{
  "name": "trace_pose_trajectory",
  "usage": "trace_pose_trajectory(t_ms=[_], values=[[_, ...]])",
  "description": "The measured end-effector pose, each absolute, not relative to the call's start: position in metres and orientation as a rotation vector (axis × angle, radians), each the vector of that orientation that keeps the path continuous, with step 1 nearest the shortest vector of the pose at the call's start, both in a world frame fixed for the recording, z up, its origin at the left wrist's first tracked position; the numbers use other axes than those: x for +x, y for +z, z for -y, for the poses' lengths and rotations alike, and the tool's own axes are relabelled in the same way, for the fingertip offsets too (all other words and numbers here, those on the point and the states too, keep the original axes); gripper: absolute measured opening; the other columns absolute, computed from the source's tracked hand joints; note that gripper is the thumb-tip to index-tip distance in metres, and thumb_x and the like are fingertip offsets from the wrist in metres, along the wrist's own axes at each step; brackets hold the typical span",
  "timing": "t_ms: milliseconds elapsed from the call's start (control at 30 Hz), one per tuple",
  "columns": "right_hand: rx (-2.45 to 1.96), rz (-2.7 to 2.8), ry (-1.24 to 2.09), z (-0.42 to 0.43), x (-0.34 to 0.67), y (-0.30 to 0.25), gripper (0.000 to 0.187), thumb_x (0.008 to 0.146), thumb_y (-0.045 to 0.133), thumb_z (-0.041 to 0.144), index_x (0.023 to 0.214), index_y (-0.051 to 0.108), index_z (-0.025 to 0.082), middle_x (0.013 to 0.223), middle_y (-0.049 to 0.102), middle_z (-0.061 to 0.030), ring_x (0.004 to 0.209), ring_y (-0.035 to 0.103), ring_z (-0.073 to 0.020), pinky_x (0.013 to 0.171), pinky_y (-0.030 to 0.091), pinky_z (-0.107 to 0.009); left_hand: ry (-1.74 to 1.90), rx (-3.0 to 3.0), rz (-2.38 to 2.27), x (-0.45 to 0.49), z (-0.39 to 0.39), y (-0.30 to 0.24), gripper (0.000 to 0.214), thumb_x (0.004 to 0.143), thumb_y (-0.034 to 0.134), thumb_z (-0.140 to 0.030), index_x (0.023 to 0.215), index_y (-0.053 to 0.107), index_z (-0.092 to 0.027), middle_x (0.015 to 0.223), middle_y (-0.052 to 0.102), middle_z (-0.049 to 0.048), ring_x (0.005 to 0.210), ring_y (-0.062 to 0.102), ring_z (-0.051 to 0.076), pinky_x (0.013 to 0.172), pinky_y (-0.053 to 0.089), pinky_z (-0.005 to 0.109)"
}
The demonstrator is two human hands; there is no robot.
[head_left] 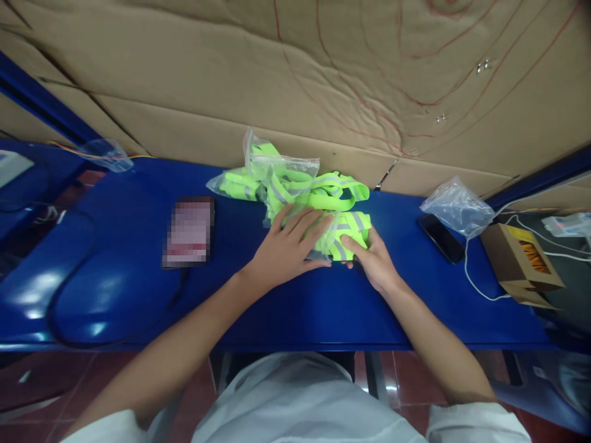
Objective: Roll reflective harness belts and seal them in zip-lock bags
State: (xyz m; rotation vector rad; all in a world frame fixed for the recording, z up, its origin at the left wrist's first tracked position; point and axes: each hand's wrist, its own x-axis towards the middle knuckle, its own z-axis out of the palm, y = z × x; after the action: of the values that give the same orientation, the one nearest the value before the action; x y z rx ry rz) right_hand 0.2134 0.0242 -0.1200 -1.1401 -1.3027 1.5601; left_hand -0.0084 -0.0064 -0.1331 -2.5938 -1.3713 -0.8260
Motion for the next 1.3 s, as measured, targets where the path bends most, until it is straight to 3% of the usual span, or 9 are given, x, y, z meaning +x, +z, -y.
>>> trace_pose_trajectory(t_ms=[133, 233, 333, 400, 500, 733, 900, 1033, 1300], values=[[-1.169, 1.200, 1.623, -0.025, 0.215, -0.120, 0.060, 0.076, 0.089, 0.051, 0.117, 0.056, 0.023, 0.086, 0.069, -0.0008, 0.057, 0.064, -0.0142, 0.046, 0.048, -0.027, -0.706, -2.460, 1.303, -0.007, 0.011, -0.126, 0.076, 0.097, 0.063, -0.057, 0.159, 0.040, -0.020, 0.156, 0.053, 0.0202, 0.145, 0.050, 0.037, 0.128, 0.022, 0.058], [-1.185, 1.185, 1.663, -0.025, 0.215, -0.120, 0.058, 0.076, 0.089, 0.052, 0.114, 0.057, 0.023, 0.083, 0.069, -0.0008, 0.056, 0.064, -0.0145, 0.045, 0.047, -0.026, -0.758, -2.378, 1.227, -0.005, 0.015, -0.121, 0.070, 0.095, 0.067, -0.059, 0.152, 0.049, -0.023, 0.153, 0.055, 0.0186, 0.143, 0.052, 0.037, 0.126, 0.022, 0.060], [-1.186, 1.183, 1.632, -0.025, 0.215, -0.121, 0.058, 0.076, 0.089, 0.051, 0.115, 0.057, 0.023, 0.086, 0.070, -0.0013, 0.056, 0.064, -0.0143, 0.044, 0.047, -0.026, -0.991, -2.269, 1.180, -0.001, 0.020, -0.119, 0.044, 0.094, 0.068, -0.059, 0.120, 0.067, -0.023, 0.127, 0.070, 0.0125, 0.122, 0.064, 0.032, 0.115, 0.035, 0.054], [-1.175, 1.185, 1.629, -0.024, 0.214, -0.123, 0.058, 0.076, 0.088, 0.050, 0.117, 0.057, 0.022, 0.089, 0.070, -0.0019, 0.057, 0.065, -0.0143, 0.044, 0.048, -0.026, -1.078, -2.200, 1.188, 0.002, 0.023, -0.120, 0.026, 0.094, 0.071, -0.048, 0.098, 0.068, -0.022, 0.104, 0.073, 0.0078, 0.103, 0.067, 0.026, 0.100, 0.041, 0.047], [-1.150, 1.200, 1.612, -0.024, 0.212, -0.127, 0.059, 0.078, 0.088, 0.050, 0.119, 0.056, 0.022, 0.092, 0.071, -0.0026, 0.058, 0.065, -0.0139, 0.045, 0.050, -0.025, -1.089, -2.179, 1.257, 0.009, 0.025, -0.122, 0.014, 0.093, 0.072, -0.033, 0.090, 0.068, -0.020, 0.094, 0.072, 0.0053, 0.091, 0.065, 0.024, 0.088, 0.039, 0.044], [-1.109, 1.232, 1.571, -0.028, 0.213, -0.135, 0.062, 0.073, 0.091, 0.046, 0.119, 0.054, 0.024, 0.100, 0.071, -0.0026, 0.063, 0.067, -0.0150, 0.048, 0.056, -0.028, -1.239, -2.450, 1.468, 0.015, 0.027, -0.126, 0.015, 0.101, 0.064, -0.026, 0.089, 0.069, -0.019, 0.088, 0.069, 0.0010, 0.087, 0.063, 0.021, 0.083, 0.036, 0.039], [-1.110, 1.191, 1.640, -0.030, 0.215, -0.138, 0.070, 0.069, 0.093, 0.042, 0.122, 0.052, 0.025, 0.094, 0.072, -0.0010, 0.056, 0.065, -0.0148, 0.043, 0.054, -0.027, -1.345, -2.506, 1.682, 0.015, 0.030, -0.121, 0.017, 0.101, 0.063, -0.026, 0.087, 0.070, -0.019, 0.089, 0.068, 0.0003, 0.089, 0.064, 0.020, 0.085, 0.036, 0.038], [-1.072, 1.227, 1.621, -0.027, 0.211, -0.142, 0.065, 0.071, 0.092, 0.042, 0.120, 0.053, 0.025, 0.090, 0.072, -0.0001, 0.056, 0.066, -0.0157, 0.042, 0.052, -0.026, -1.283, -2.456, 1.736, 0.016, 0.031, -0.122, 0.022, 0.098, 0.068, -0.032, 0.080, 0.067, -0.019, 0.084, 0.067, 0.0007, 0.087, 0.064, 0.021, 0.082, 0.038, 0.037], [-1.181, 1.227, 1.470, -0.018, 0.197, -0.143, 0.061, 0.073, 0.088, 0.049, 0.115, 0.051, 0.025, 0.085, 0.069, 0.0032, 0.052, 0.061, -0.0120, 0.040, 0.047, -0.023, -1.167, -2.238, 1.572, 0.021, 0.027, -0.138, 0.019, 0.089, 0.059, -0.011, 0.071, 0.056, -0.019, 0.076, 0.059, 0.0016, 0.073, 0.059, 0.018, 0.071, 0.045, 0.032]])
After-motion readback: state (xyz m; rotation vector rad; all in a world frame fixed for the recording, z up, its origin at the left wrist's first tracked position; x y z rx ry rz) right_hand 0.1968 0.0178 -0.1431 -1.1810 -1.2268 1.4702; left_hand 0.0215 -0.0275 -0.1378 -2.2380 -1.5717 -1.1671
